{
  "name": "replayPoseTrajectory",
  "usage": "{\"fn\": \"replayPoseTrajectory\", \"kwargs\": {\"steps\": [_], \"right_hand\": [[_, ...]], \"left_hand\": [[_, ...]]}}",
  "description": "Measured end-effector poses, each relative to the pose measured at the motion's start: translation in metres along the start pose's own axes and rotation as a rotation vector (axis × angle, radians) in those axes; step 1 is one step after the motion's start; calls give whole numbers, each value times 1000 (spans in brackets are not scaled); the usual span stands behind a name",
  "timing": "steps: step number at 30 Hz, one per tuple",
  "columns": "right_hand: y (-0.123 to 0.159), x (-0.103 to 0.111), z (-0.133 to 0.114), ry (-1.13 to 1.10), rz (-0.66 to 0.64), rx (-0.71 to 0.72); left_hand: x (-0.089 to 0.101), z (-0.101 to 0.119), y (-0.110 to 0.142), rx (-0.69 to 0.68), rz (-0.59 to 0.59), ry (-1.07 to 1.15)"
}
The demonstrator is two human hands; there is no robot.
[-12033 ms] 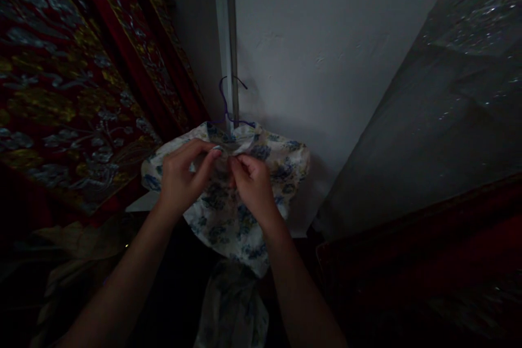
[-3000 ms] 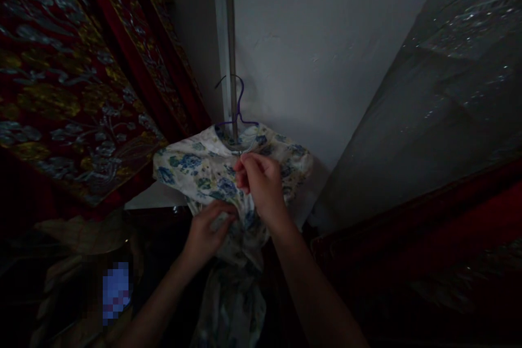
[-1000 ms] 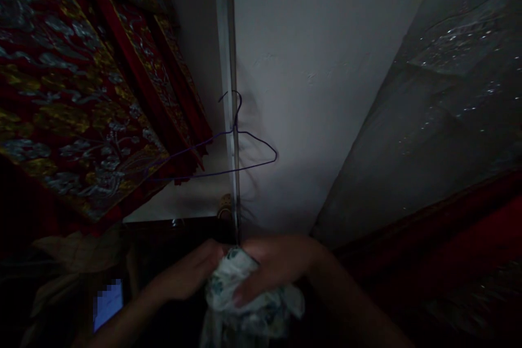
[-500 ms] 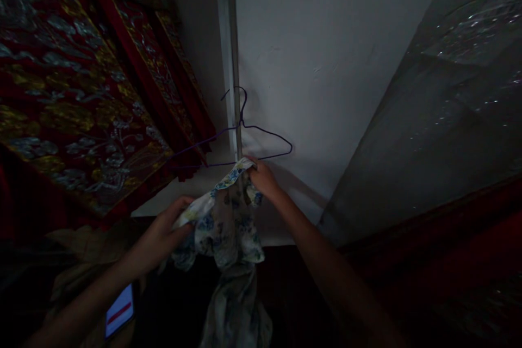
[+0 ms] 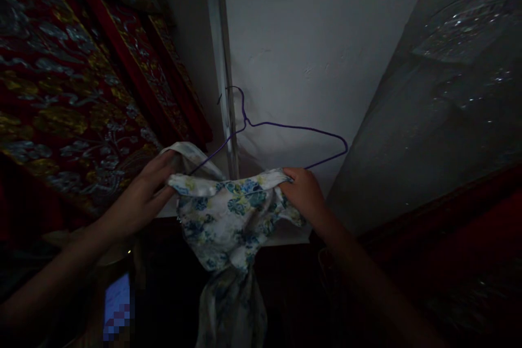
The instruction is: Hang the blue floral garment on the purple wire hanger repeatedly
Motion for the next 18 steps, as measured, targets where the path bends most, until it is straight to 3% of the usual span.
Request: {"fn": "replayPoseTrajectory", "kwargs": {"steps": [4,8,10,14,16,18], "right_hand": [[17,-17,-19,-142,-142,38],[29,-14,-37,-181,-164,109],[31,7,-40,-157,-48,77],[26,74,-30,-161,339,-44],[14,98,-21,-186,333,-76],[-3,110,-15,-168,200,-72]], "left_hand": [[4,16,-33,-72,36,252],[-9,-9,-55,8,60,483],[-16,-24,-58,102,-12,601],[-14,-40,-56,361,-136,887],[-10,-42,-57,481,-225,1019],[-7,-46,-61,536,-277,1094]]}}
Point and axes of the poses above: each hand's wrist, its own y-axis away from the middle knuckle, its own x-axis out of the back of the hand, z = x × y, the point moved 6 cm from there along -y, towards the middle knuckle, and after that the axes turned 2 degrees about x, right-handed, at the moved point
